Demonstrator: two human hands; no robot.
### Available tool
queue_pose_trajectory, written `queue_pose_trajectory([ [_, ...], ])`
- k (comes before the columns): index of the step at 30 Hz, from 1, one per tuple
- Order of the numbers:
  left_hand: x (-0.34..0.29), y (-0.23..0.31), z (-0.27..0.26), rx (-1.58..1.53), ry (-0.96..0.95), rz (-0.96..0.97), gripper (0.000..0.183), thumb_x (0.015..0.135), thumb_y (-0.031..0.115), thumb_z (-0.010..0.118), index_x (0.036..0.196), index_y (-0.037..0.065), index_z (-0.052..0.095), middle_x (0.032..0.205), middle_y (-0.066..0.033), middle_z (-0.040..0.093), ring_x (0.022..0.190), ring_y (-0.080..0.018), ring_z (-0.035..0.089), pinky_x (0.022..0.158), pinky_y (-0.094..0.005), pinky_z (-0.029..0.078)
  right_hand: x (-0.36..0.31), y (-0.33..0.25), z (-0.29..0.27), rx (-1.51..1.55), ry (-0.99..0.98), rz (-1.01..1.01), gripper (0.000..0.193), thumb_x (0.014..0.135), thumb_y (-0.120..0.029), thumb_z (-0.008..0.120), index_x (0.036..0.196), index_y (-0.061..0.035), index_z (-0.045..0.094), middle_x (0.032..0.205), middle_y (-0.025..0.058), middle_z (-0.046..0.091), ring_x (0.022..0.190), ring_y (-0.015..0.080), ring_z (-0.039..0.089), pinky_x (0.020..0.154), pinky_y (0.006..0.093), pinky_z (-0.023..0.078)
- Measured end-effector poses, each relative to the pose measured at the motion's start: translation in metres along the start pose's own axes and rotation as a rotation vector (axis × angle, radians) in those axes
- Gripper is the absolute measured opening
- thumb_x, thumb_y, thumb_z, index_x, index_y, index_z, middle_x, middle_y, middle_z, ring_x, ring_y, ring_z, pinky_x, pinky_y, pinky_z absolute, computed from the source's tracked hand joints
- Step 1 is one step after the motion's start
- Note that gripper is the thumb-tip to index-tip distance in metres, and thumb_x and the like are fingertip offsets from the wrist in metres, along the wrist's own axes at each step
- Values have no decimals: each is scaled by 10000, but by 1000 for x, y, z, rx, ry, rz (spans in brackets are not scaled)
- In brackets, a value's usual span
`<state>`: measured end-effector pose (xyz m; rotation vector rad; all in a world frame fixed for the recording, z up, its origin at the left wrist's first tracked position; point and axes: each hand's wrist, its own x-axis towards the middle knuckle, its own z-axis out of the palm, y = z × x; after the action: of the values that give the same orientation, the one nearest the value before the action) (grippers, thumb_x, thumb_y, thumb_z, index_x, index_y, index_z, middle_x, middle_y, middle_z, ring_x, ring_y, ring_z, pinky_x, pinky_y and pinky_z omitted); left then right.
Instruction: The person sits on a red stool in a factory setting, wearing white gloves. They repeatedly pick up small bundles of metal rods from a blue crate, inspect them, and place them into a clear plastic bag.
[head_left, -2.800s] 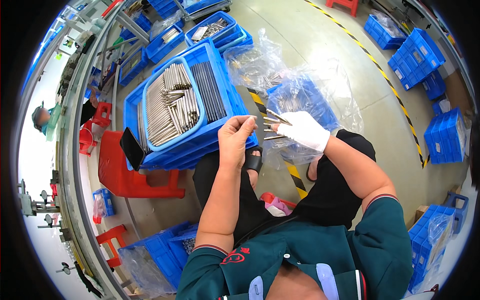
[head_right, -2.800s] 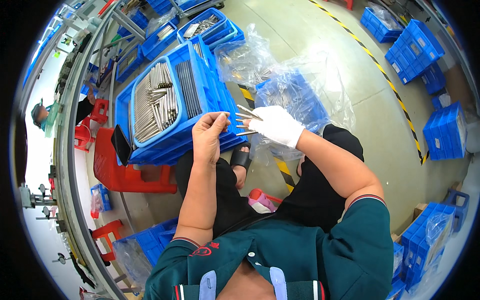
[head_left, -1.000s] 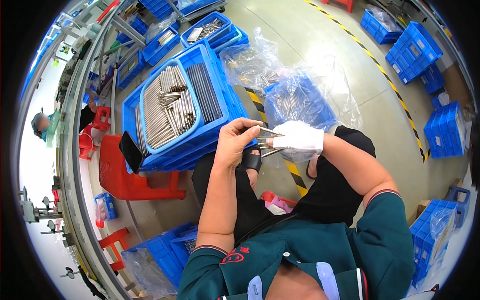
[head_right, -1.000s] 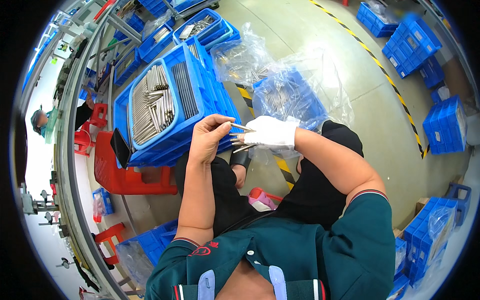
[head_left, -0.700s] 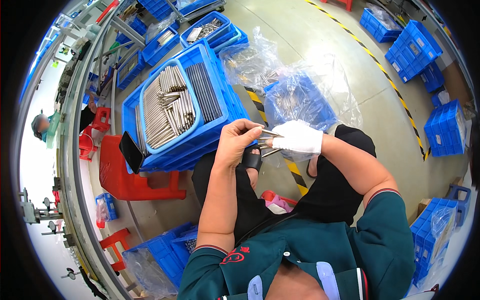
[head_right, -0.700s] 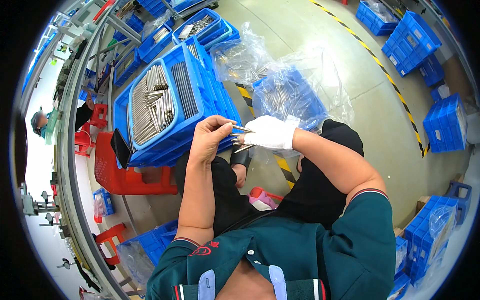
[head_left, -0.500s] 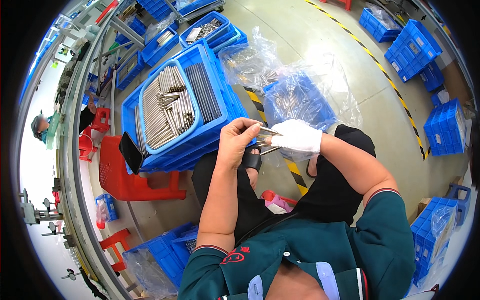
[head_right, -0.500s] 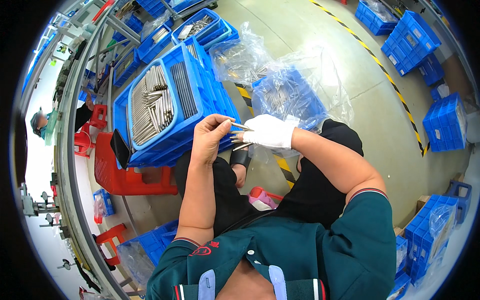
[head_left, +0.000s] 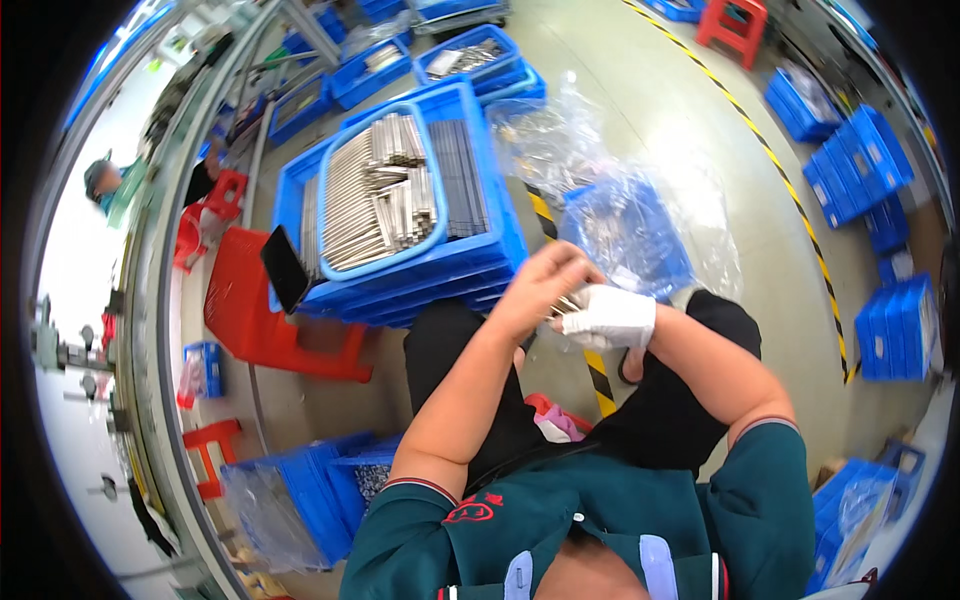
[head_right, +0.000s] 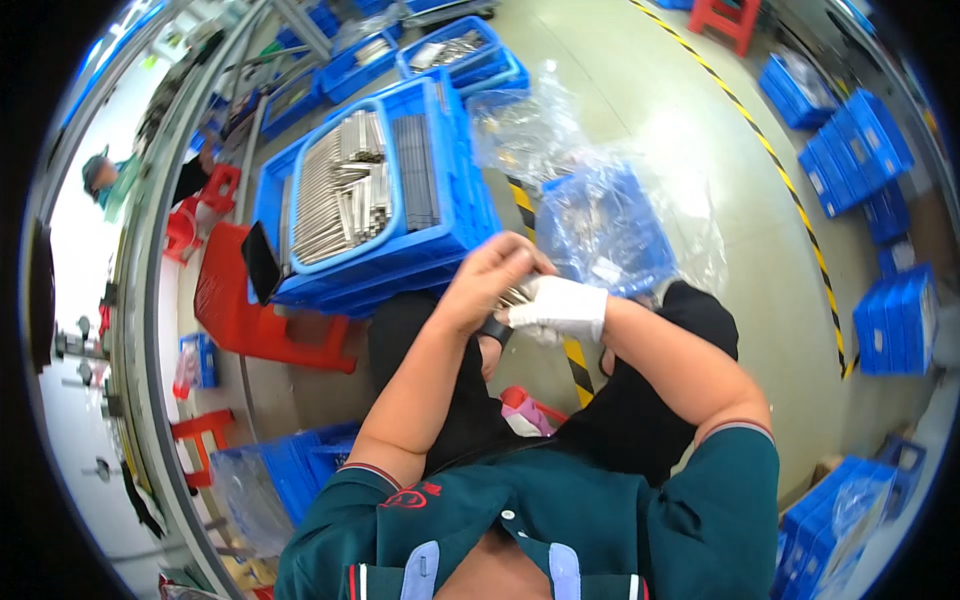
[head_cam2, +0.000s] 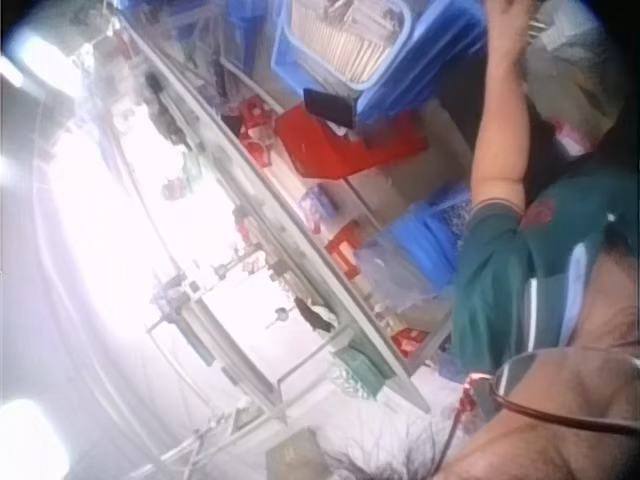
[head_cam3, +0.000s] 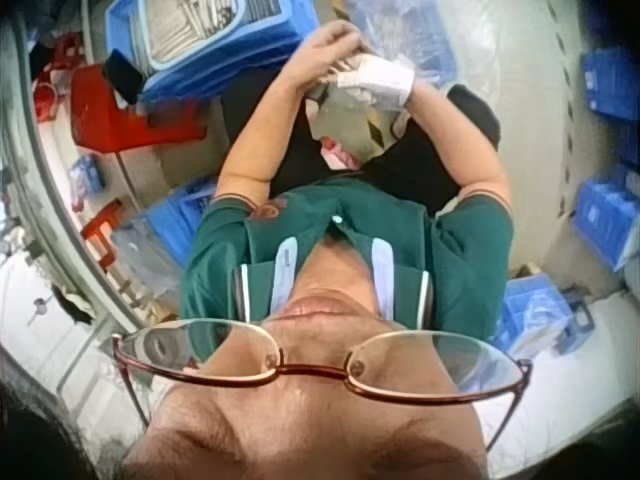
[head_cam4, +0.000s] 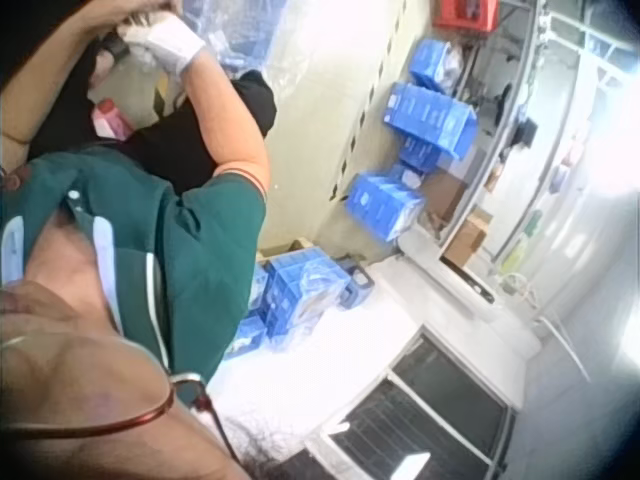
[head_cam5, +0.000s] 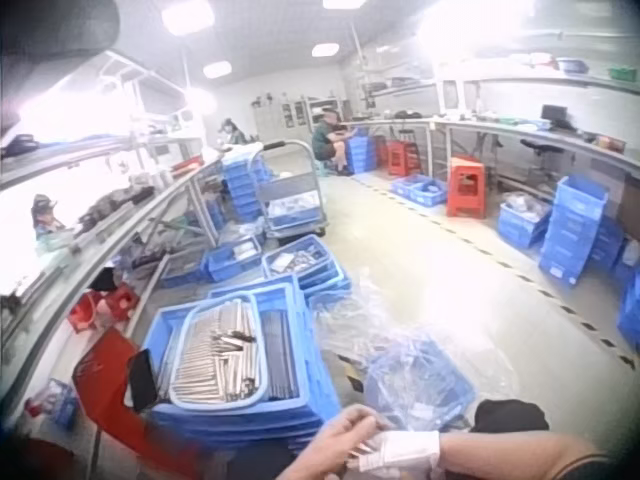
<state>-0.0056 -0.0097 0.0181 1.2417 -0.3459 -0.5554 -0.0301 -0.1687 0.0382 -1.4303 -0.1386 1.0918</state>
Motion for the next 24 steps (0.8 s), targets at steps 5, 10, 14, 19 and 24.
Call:
queue_pose_trajectory([
  [5,7,-6,7,-110,-101,-137,233,956,254,498,993,28,538,1002,-110,637,938,-163,592,817,-307,480,17,35,-3,29,40,-193,191,839,-262,634,903,-84,606,771,31,599,684,137,581,586,286,470],
  [10,12,-8,1,-645,369,-71,233,980,290,432,927,81,519,996,-126,626,942,-238,594,854,-377,483,13,4,-10,599,6,-279,139,886,-181,600,908,-51,558,738,51,586,605,152,575,556,269,476],
  [14,31,-51,1,-1007,388,-115,325,985,348,384,987,72,557,1065,-96,626,1064,-252,556,941,-410,411,22,-11,-13,571,493,-631,179,938,-219,551,927,-43,521,757,41,569,672,133,566,627,262,475],
  [19,35,-32,25,-1253,286,-89,412,1009,322,289,1200,57,540,1165,-108,595,1069,-256,571,971,-397,430,35,-22,9,389,649,-784,150,951,-176,517,948,-27,496,724,36,535,646,120,521,627,254,447],
  [24,36,-50,17,-1199,371,-136,387,1008,312,300,1170,57,543,1150,-107,600,1065,-243,578,966,-397,436,46,-17,10,368,662,-747,137,958,-163,489,961,-26,481,707,37,516,635,110,498,619,251,437],
])
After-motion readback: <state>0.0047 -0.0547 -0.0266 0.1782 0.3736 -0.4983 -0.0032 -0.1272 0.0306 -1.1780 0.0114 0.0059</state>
